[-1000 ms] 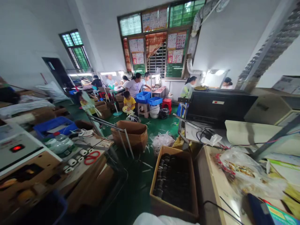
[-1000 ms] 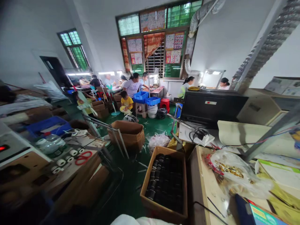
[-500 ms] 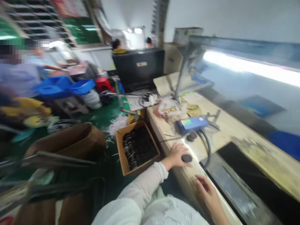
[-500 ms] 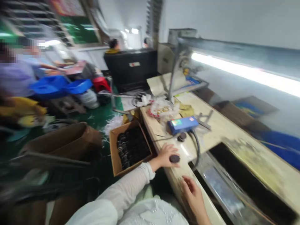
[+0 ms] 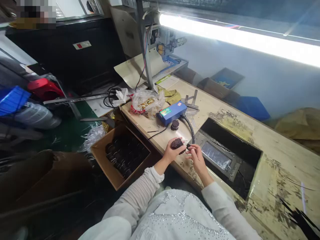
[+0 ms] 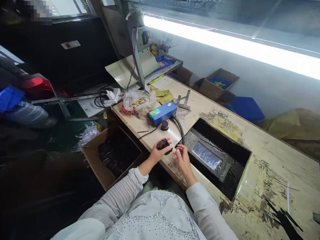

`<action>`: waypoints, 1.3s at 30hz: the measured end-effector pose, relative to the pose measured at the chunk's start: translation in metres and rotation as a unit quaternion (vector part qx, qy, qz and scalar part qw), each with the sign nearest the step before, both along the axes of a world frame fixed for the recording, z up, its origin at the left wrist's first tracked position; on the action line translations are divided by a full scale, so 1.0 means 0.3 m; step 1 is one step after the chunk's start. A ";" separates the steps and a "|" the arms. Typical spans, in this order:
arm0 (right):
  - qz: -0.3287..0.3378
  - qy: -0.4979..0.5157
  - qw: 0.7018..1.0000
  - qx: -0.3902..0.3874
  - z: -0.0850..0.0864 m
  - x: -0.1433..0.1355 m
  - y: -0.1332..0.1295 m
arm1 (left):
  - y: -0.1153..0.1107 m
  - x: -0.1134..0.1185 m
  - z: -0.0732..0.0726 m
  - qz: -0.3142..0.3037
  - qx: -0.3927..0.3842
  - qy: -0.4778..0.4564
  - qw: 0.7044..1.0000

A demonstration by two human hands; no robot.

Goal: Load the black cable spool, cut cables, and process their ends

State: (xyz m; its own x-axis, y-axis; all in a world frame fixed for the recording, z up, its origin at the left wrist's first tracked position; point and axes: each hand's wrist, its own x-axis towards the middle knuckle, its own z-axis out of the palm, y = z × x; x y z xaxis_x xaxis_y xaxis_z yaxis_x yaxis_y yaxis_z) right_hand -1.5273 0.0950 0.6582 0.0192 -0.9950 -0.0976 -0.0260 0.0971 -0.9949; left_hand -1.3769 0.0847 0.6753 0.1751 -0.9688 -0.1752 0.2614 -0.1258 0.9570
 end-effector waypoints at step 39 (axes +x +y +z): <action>-0.045 0.119 0.991 -0.030 0.086 -0.068 0.030 | 0.039 -0.173 0.061 -0.031 0.177 0.296 0.938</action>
